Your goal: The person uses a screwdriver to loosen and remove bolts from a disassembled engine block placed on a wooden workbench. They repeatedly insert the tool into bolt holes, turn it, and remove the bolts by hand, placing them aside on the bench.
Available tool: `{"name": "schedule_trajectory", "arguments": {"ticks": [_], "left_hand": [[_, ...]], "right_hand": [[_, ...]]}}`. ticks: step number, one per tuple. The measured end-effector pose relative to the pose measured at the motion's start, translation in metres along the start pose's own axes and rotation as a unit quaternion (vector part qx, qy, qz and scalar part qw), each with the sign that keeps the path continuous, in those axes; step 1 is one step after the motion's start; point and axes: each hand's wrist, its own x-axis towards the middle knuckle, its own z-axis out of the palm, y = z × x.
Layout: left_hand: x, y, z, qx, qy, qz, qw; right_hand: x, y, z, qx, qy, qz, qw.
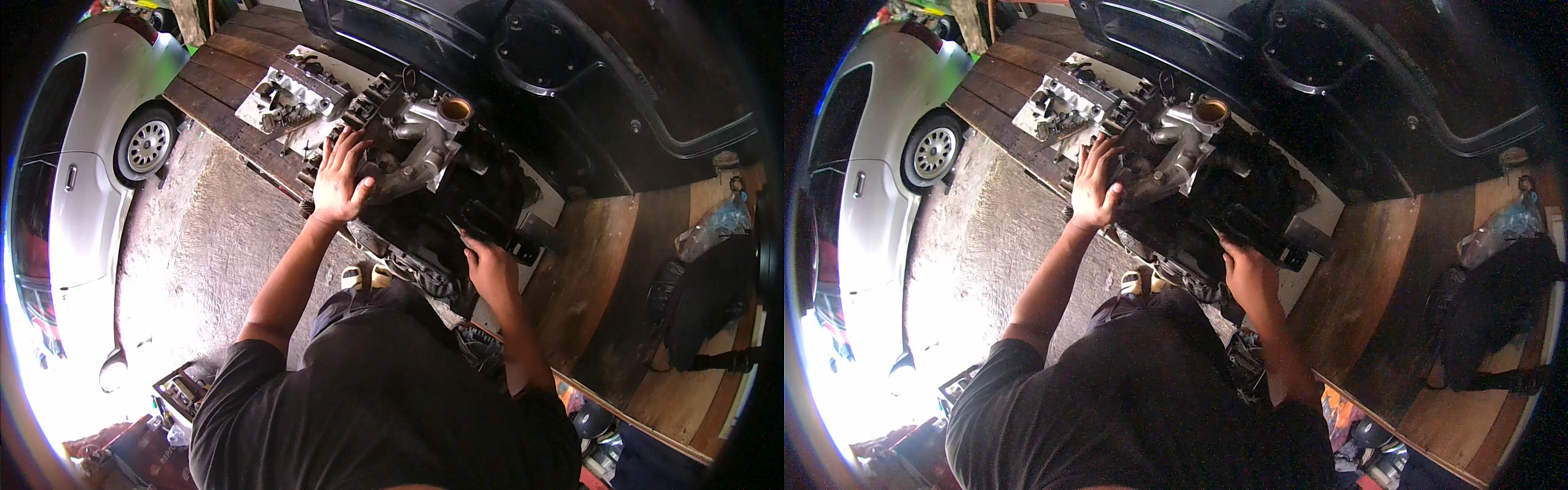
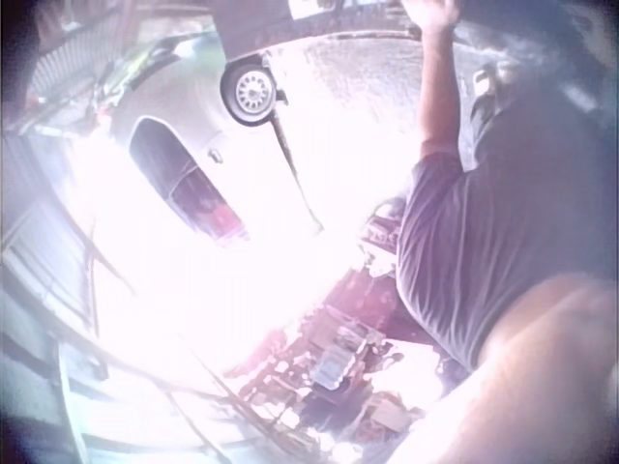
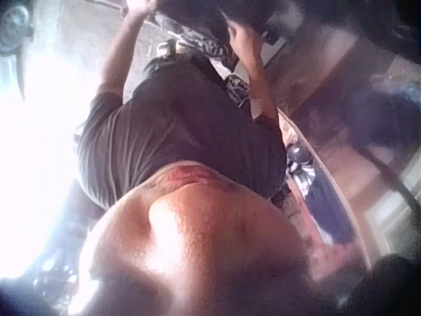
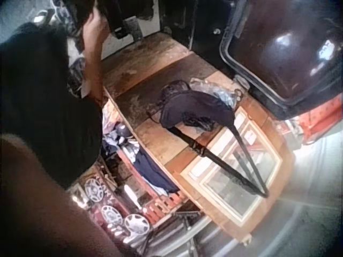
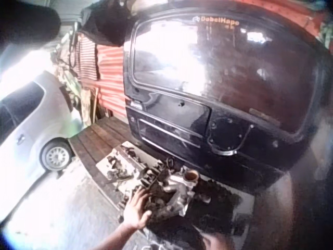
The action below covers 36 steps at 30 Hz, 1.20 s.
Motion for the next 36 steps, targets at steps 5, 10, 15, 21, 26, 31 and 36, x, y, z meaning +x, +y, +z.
{"name": "schedule_trajectory", "arguments": {"ticks": [5, 10, 15, 21, 26, 31, 36], "left_hand": [[0.001, 0.000, 0.002, 0.002, 0.012, 0.004, 1.000], [0.000, -0.001, 0.004, 0.008, 0.020, 0.009, 1.000], [-0.002, -0.003, 0.004, 0.028, 0.032, 0.011, 0.999], [-0.007, 0.002, 0.021, -0.117, 0.091, -0.046, 0.988], [-0.006, 0.005, 0.024, -0.074, 0.095, -0.044, 0.992], [-0.007, 0.005, 0.025, -0.055, 0.102, -0.044, 0.992], [-0.011, 0.011, 0.027, -0.092, 0.117, -0.074, 0.986]], "right_hand": [[0.033, -0.009, 0.002, -0.030, 0.011, -0.002, 0.999], [0.040, 0.002, -0.015, -0.049, -0.035, -0.026, 0.998], [0.022, 0.019, -0.023, -0.035, -0.046, -0.052, 0.997], [0.058, 0.012, -0.008, -0.011, -0.023, -0.082, 0.996], [0.029, 0.023, -0.024, -0.010, -0.072, -0.065, 0.995], [0.060, 0.007, -0.011, -0.035, -0.053, -0.086, 0.994], [0.049, 0.027, -0.020, -0.022, -0.087, -0.082, 0.993]]}}
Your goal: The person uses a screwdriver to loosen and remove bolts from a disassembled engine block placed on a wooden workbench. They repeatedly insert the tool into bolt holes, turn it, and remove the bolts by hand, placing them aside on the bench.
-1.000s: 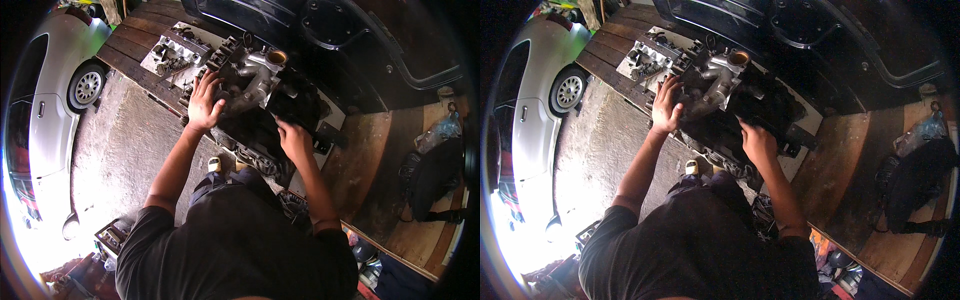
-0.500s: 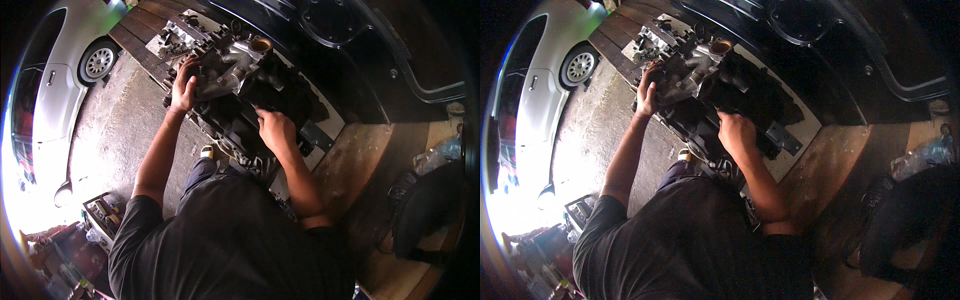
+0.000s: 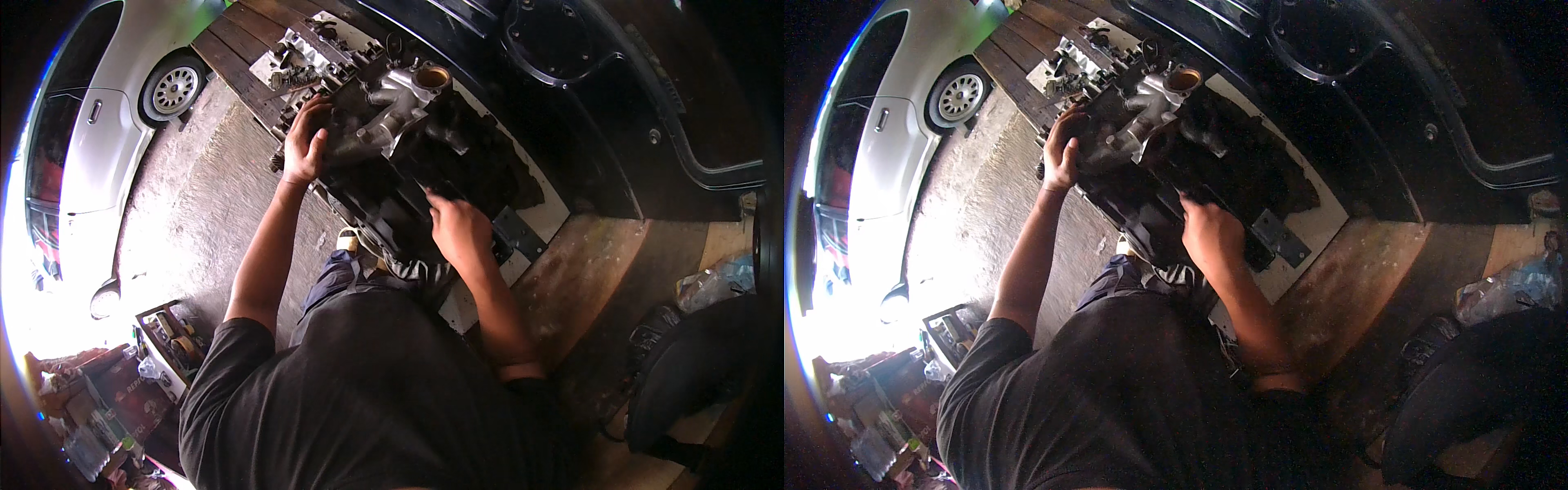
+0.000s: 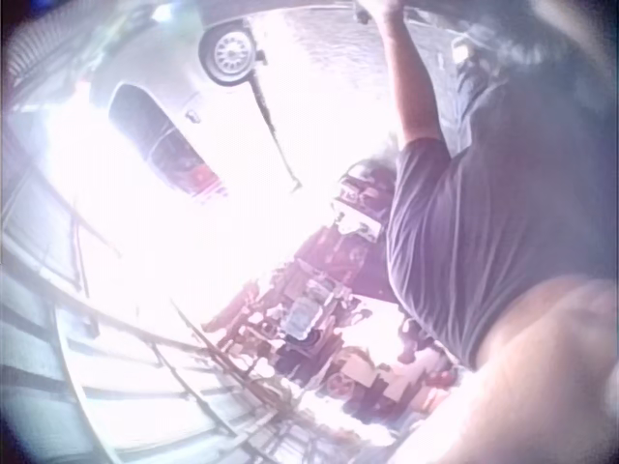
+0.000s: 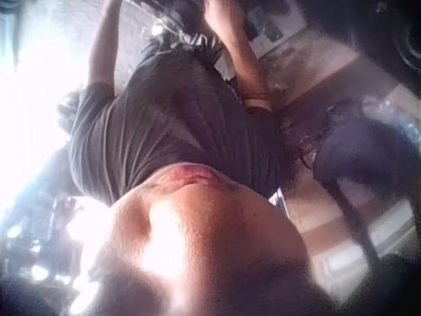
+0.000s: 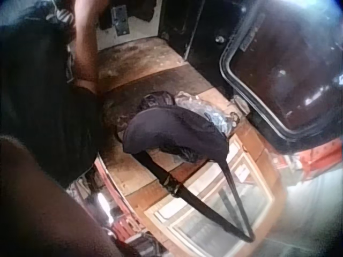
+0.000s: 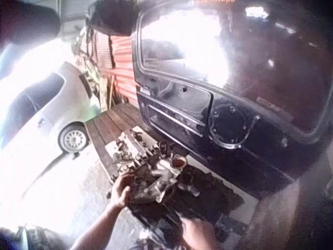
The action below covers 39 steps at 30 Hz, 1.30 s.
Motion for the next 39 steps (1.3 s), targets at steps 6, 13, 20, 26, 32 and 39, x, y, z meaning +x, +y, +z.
{"name": "schedule_trajectory", "arguments": {"ticks": [6, 13, 20, 26, 32, 39], "left_hand": [[-0.003, -0.008, -0.002, -0.007, 0.013, 0.022, 1.000], [-0.004, -0.011, -0.002, -0.021, 0.047, 0.026, 0.998], [-0.002, -0.016, 0.002, -0.046, 0.045, 0.030, 0.997], [-0.006, -0.014, -0.001, -0.044, 0.049, 0.029, 0.997], [-0.002, -0.012, 0.001, -0.041, 0.043, 0.026, 0.998], [-0.003, -0.012, -0.003, -0.029, 0.046, 0.033, 0.998]], "right_hand": [[-0.011, -0.007, 0.010, -0.009, 0.023, 0.013, 1.000], [-0.020, -0.009, 0.007, -0.039, -0.033, 0.035, 0.998], [0.003, -0.011, 0.021, -0.002, 0.040, -0.005, 0.999], [-0.032, -0.003, 0.019, 0.027, 0.029, 0.005, 0.999], [0.004, -0.020, 0.011, 0.008, 0.031, 0.009, 0.999], [-0.014, -0.005, -0.026, 0.000, -0.016, 0.011, 1.000]]}}
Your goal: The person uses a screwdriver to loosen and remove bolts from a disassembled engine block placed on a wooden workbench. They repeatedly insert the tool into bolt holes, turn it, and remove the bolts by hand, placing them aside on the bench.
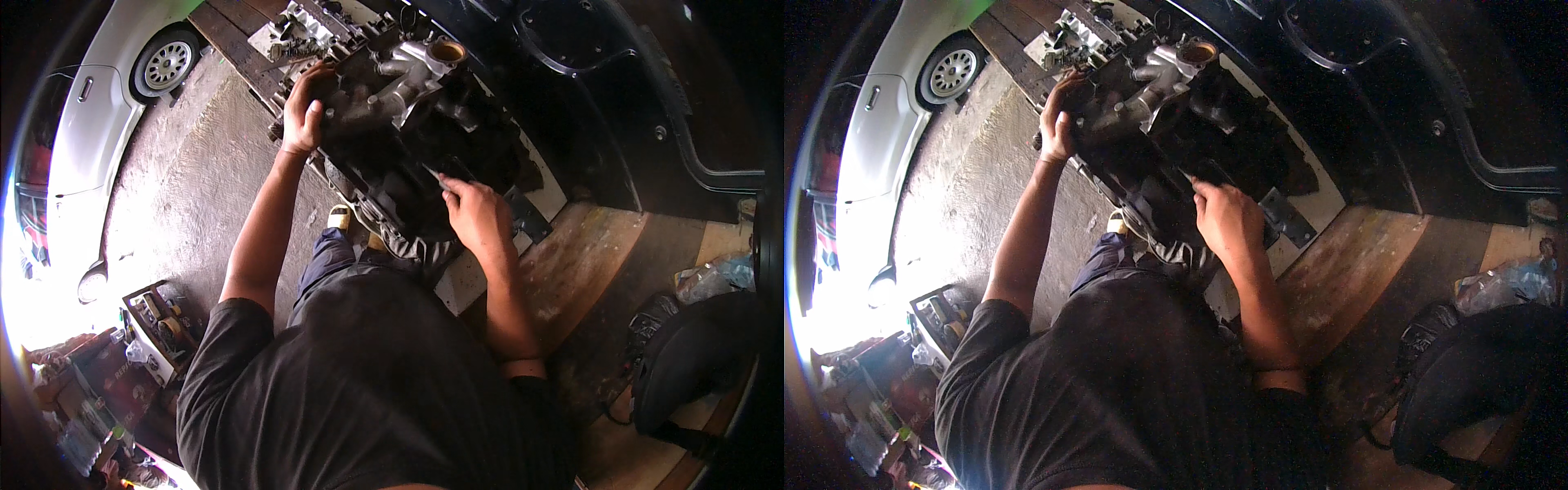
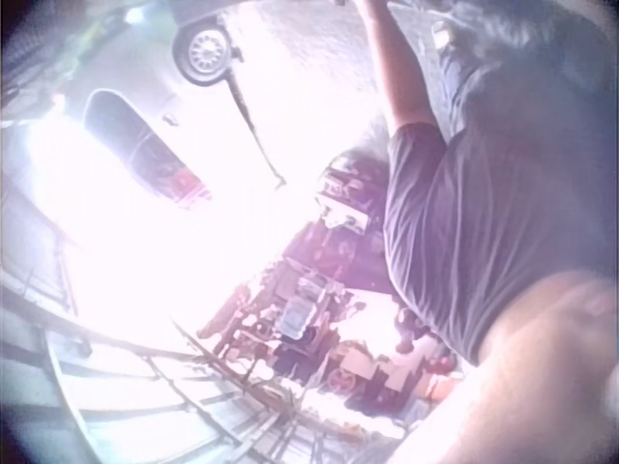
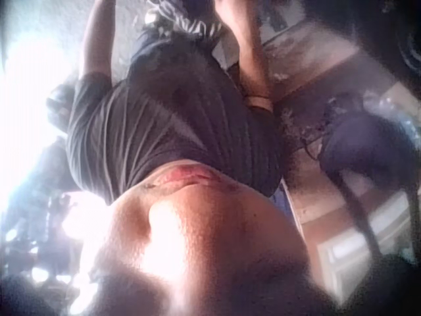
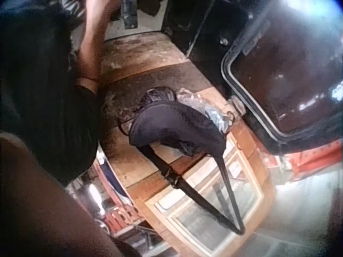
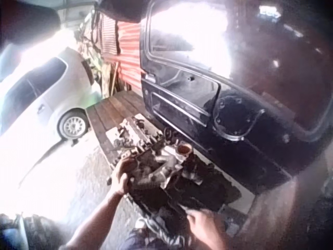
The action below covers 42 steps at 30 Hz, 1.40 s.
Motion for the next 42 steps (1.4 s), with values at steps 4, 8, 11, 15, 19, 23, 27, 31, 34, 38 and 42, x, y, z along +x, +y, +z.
{"name": "schedule_trajectory", "arguments": {"ticks": [4, 8, 11, 15, 19, 23, 27, 31, 34, 38, 42], "left_hand": [[-0.001, 0.001, 0.002, 0.003, 0.001, 0.002, 1.000], [-0.002, 0.001, 0.003, -0.010, 0.006, 0.002, 1.000], [-0.001, 0.002, 0.002, -0.003, 0.002, 0.008, 1.000], [0.000, 0.003, -0.001, -0.015, -0.005, 0.009, 1.000], [-0.003, -0.002, -0.003, -0.041, -0.007, -0.005, 0.999], [-0.001, -0.003, -0.001, -0.012, -0.001, 0.004, 1.000], [0.000, -0.003, 0.000, -0.031, -0.004, 0.003, 0.999], [-0.002, -0.004, 0.000, -0.038, -0.003, -0.004, 0.999], [-0.009, -0.003, -0.005, -0.040, -0.012, -0.011, 0.999], [-0.001, -0.003, -0.003, -0.041, -0.009, 0.006, 0.999], [0.001, 0.000, -0.005, -0.028, -0.013, 0.012, 0.999]], "right_hand": [[0.006, -0.013, 0.009, 0.013, 0.030, -0.064, 0.997], [0.020, -0.020, 0.031, -0.037, 0.047, -0.080, 0.995], [0.024, -0.025, 0.045, -0.084, 0.028, -0.100, 0.991], [0.031, -0.037, 0.051, -0.165, 0.001, -0.117, 0.979], [0.032, -0.033, 0.042, -0.194, -0.032, -0.143, 0.970], [0.023, -0.027, 0.002, -0.142, -0.061, -0.129, 0.979], [0.031, -0.023, -0.004, -0.121, -0.040, -0.134, 0.983], [0.036, -0.030, 0.024, -0.126, -0.010, -0.129, 0.984], [0.028, -0.025, 0.041, -0.133, -0.042, -0.107, 0.984], [0.022, -0.021, 0.016, -0.113, -0.074, -0.079, 0.988], [0.035, -0.003, -0.011, -0.029, 0.034, -0.083, 0.996]]}}
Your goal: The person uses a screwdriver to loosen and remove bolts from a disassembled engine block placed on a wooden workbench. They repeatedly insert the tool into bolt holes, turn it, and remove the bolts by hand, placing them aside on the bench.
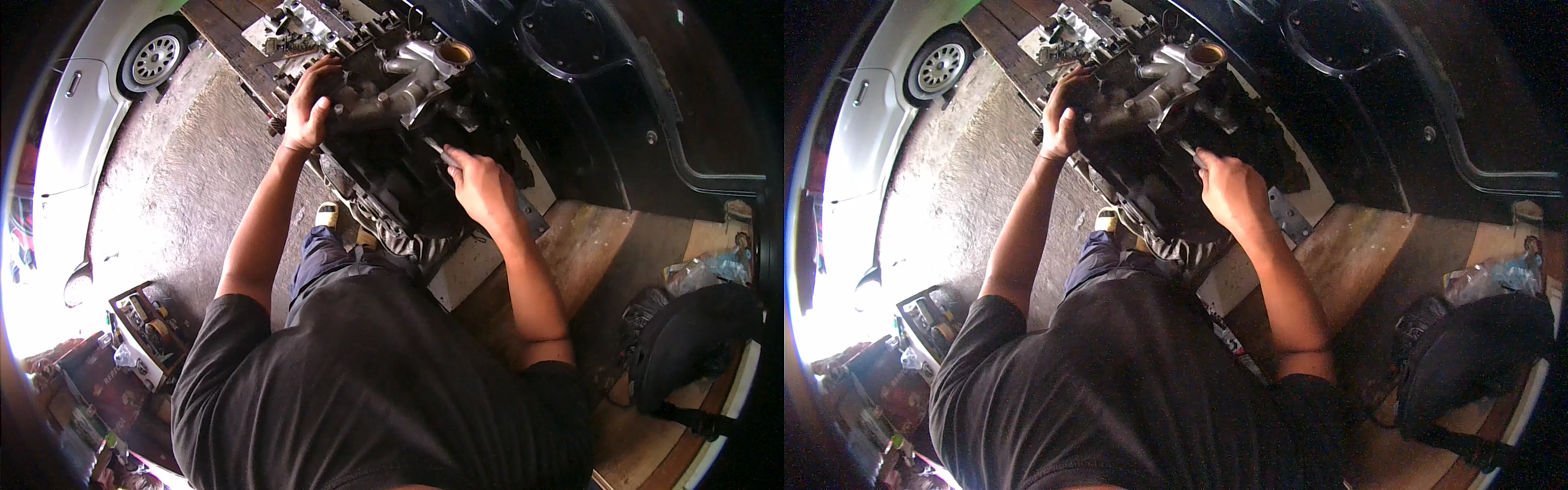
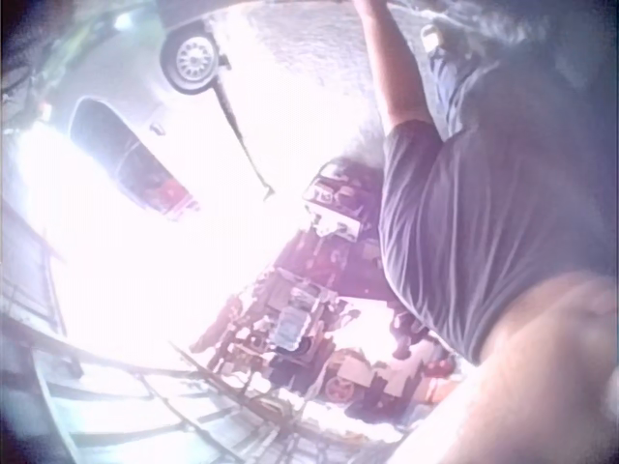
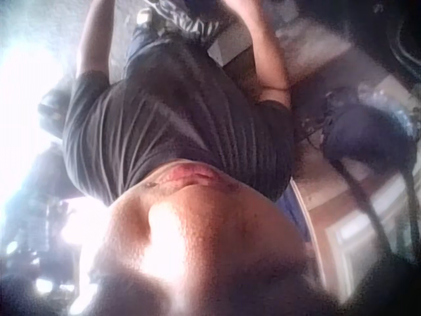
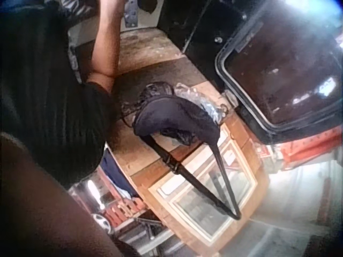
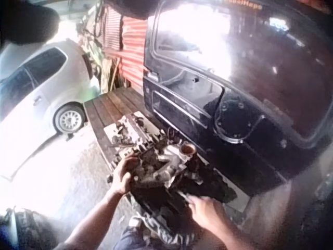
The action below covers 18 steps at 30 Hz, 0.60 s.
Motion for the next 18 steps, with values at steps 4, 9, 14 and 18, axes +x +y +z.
{"name": "schedule_trajectory", "arguments": {"ticks": [4, 9, 14, 18], "left_hand": [[-0.003, 0.001, 0.002, -0.018, 0.005, -0.015, 1.000], [-0.002, 0.002, 0.001, -0.011, -0.001, -0.016, 1.000], [-0.004, 0.001, -0.001, -0.005, -0.001, -0.017, 1.000], [-0.003, 0.003, 0.001, -0.005, -0.007, -0.023, 1.000]], "right_hand": [[-0.001, -0.010, 0.012, 0.009, -0.020, -0.008, 1.000], [0.003, -0.020, 0.024, -0.022, -0.056, 0.012, 0.998], [0.005, -0.027, 0.033, -0.011, -0.072, -0.015, 0.997], [0.003, -0.026, 0.043, -0.015, -0.025, -0.004, 1.000]]}}
